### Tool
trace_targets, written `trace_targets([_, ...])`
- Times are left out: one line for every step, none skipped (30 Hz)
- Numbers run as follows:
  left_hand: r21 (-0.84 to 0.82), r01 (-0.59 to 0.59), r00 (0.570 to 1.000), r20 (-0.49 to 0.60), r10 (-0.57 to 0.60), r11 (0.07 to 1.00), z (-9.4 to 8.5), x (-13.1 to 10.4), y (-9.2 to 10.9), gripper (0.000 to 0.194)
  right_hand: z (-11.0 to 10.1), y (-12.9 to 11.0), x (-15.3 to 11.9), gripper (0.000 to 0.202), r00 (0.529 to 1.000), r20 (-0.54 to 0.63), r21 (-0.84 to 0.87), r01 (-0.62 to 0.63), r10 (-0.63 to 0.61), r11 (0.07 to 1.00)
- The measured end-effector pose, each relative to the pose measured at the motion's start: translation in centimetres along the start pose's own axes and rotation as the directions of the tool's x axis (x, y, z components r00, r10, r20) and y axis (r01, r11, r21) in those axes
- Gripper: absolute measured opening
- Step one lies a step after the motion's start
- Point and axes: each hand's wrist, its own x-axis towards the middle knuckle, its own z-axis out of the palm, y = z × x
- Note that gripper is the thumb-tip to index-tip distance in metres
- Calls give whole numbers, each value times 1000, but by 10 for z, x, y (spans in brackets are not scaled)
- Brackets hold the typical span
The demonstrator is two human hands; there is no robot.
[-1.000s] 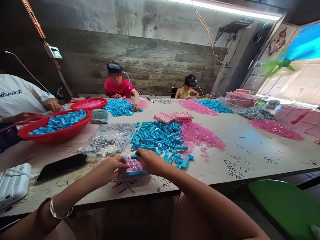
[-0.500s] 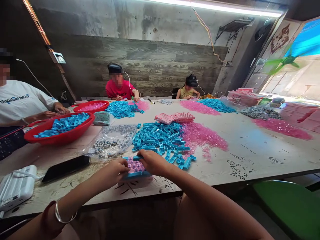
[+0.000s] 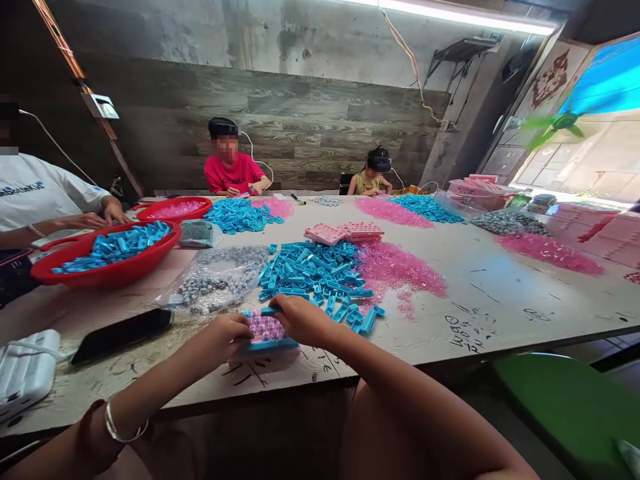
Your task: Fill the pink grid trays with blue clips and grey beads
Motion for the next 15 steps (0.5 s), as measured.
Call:
trace_targets([3, 6, 1000, -1, -6, 1000, 0, 0, 1, 26, -1, 0, 0, 23, 1000, 4, 1, -1, 1, 1000])
trace_targets([5, 8, 1000, -1, -8, 1000, -1, 0, 1, 26, -1, -1, 0, 23, 1000, 7, 0, -3, 3, 1000])
trace_targets([7, 7, 1000, 0, -7, 1000, -1, 1, 1, 26, -1, -1, -1, 23, 1000, 9, -2, -5, 5, 1000])
trace_targets([10, 2, 1000, 3, -2, 1000, -1, 1, 1, 26, -2, -1, -1, 23, 1000, 9, -3, -7, 7, 1000])
trace_targets([13, -4, 1000, 9, 4, 1000, -1, 1, 0, 26, -2, -1, -1, 24, 1000, 10, -5, -10, 10, 1000])
trace_targets([17, -13, 1000, 16, 13, 1000, 0, 2, -2, 27, -2, -1, -2, 24, 1000, 10, -4, -13, 13, 1000])
trace_targets([24, -24, 1000, 20, 24, 999, 1, 2, -3, 27, -2, -1, -2, 24, 1000, 11, -3, -16, 16, 1000])
trace_targets([34, -38, 999, 26, 37, 999, 2, 2, -5, 28, -2, -1, -2, 24, 1000, 11, -1, -17, 17, 1000])
trace_targets([44, -54, 998, 33, 53, 998, 2, 2, -6, 28, -2, -1, -2, 24, 1000, 12, 2, -16, 16, 1000])
trace_targets([52, -73, 997, 42, 71, 996, 3, 1, -8, 28, -2, 0, -2, 24, 1000, 12, 5, -14, 14, 1000])
trace_targets([57, -91, 995, 51, 88, 994, 3, 1, -9, 28, -2, 0, -2, 24, 1000, 11, 8, -10, 10, 1000])
trace_targets([58, -107, 993, 60, 104, 993, 2, 1, -9, 27, -2, 0, -1, 24, 1000, 10, 9, -7, 7, 1000])
trace_targets([56, -121, 991, 69, 117, 991, 1, 0, -9, 27, -1, 1, -1, 24, 1000, 9, 10, -6, 6, 1000])
trace_targets([54, -131, 989, 78, 127, 990, 0, 0, -8, 27, -1, 1, -1, 24, 1000, 10, 10, -9, 8, 1000])
trace_targets([54, -139, 987, 85, 134, 989, -2, -1, -7, 27, -1, 1, -1, 24, 1000, 11, 8, -12, 12, 1000])
